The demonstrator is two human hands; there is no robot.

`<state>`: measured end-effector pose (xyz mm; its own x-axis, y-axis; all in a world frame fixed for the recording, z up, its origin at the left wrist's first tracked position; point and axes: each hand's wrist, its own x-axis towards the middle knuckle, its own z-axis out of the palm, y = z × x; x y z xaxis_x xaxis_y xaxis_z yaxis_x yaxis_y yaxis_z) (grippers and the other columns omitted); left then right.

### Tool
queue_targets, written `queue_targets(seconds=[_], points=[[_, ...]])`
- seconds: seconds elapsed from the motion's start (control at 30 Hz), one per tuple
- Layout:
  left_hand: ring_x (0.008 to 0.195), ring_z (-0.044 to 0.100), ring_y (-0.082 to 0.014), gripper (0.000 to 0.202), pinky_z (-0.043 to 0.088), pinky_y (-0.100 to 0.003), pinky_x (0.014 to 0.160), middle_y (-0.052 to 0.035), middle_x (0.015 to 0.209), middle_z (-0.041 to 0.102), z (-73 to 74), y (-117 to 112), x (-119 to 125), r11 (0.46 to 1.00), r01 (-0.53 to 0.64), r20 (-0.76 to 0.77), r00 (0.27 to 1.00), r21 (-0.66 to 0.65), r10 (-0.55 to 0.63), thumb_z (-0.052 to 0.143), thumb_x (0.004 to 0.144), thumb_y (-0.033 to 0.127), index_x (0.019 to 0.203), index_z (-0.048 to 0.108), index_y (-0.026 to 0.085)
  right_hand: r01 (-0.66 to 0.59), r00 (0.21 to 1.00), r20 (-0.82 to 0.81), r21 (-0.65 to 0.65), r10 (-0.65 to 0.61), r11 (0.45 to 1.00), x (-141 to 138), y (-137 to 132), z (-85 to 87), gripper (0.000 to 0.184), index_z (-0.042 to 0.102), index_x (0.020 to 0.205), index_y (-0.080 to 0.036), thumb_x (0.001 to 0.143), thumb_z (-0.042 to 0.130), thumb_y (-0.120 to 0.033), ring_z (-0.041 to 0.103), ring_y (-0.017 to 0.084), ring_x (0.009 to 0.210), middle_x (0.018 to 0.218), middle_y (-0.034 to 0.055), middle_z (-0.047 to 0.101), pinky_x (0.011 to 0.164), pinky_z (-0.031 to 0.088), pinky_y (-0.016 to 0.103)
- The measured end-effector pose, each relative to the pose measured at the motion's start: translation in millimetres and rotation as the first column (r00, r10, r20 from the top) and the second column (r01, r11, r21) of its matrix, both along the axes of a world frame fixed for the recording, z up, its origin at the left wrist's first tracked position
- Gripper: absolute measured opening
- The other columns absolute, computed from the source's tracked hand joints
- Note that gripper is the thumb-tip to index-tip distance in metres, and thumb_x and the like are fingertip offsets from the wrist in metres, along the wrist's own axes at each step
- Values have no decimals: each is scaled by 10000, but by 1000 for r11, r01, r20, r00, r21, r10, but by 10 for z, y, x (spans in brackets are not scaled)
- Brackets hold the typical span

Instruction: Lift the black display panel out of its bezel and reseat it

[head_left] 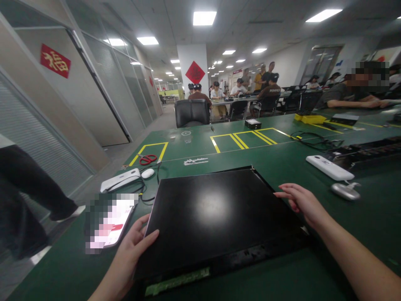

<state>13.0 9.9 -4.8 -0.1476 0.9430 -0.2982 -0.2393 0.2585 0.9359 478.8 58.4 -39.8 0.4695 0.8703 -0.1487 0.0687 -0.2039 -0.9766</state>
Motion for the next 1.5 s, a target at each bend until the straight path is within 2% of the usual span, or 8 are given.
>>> queue_targets(seconds=[0.4,0.6,0.77,0.9,1.03,1.3,1.37,1.5], points=[[757,839,-329,759,650,-352,652,-94,1013,875,42,-26,44,1000,0,-30,1000,-25,-1,1035,570,341,1230,681,222,10,999,34,-12,-9,1000,-38,-2,44,381,681,902,-202,646,744,-477,387,85,436,868,163,819,416,260,246],[835,843,-362,790,661,-376,666,-100,1017,874,15,-8,32,999,-4,-25,1000,-34,3,1028,560,322,1259,673,221,-6,998,57,-13,7,1000,-24,-3,24,353,689,880,-208,646,748,-466,383,83,443,878,145,818,413,270,244],[951,834,-394,808,679,-403,758,-116,1016,872,0,3,30,1000,0,9,1000,-28,0,1030,561,284,1277,663,210,-27,993,118,-33,31,999,-36,-11,27,343,698,874,-228,613,743,-446,422,91,456,862,90,803,416,309,250],[993,827,-406,799,687,-436,804,-109,1036,872,-13,6,33,1000,-2,16,1000,-20,2,1023,569,279,1279,662,221,-43,987,152,-23,46,999,-42,-21,33,327,710,867,-244,610,763,-439,428,105,456,736,38,744,422,329,261],[1017,822,-408,800,692,-426,796,-107,1055,872,-7,0,39,1000,0,13,1000,-13,0,1025,581,297,1284,650,221,-43,986,158,-43,49,998,-58,-31,55,301,714,837,-246,603,762,-429,425,118,458,567,-15,616,435,321,266],[1043,815,-408,772,680,-417,826,-111,1069,872,5,1,44,1000,-11,12,1000,-15,11,1026,572,285,1261,682,227,-41,979,198,-41,48,998,-80,-43,68,302,711,796,-243,611,775,-474,406,126,450,472,-62,465,444,311,277],[1040,816,-405,745,677,-428,836,-111,1084,870,-4,1,45,1000,-4,10,1000,-24,5,1021,581,289,1247,693,232,-52,968,242,-37,59,998,-84,-46,58,293,722,793,-248,632,767,-487,431,136,468,493,-46,505,453,325,281],[1056,813,-397,740,672,-439,858,-122,1111,864,-23,0,35,999,7,-8,1000,-40,-7,1015,600,307,1263,699,222,-96,927,362,-33,102,995,-106,-56,26,234,752,799,-269,665,733,-460,565,178,585,688,22,723,529,412,304]])
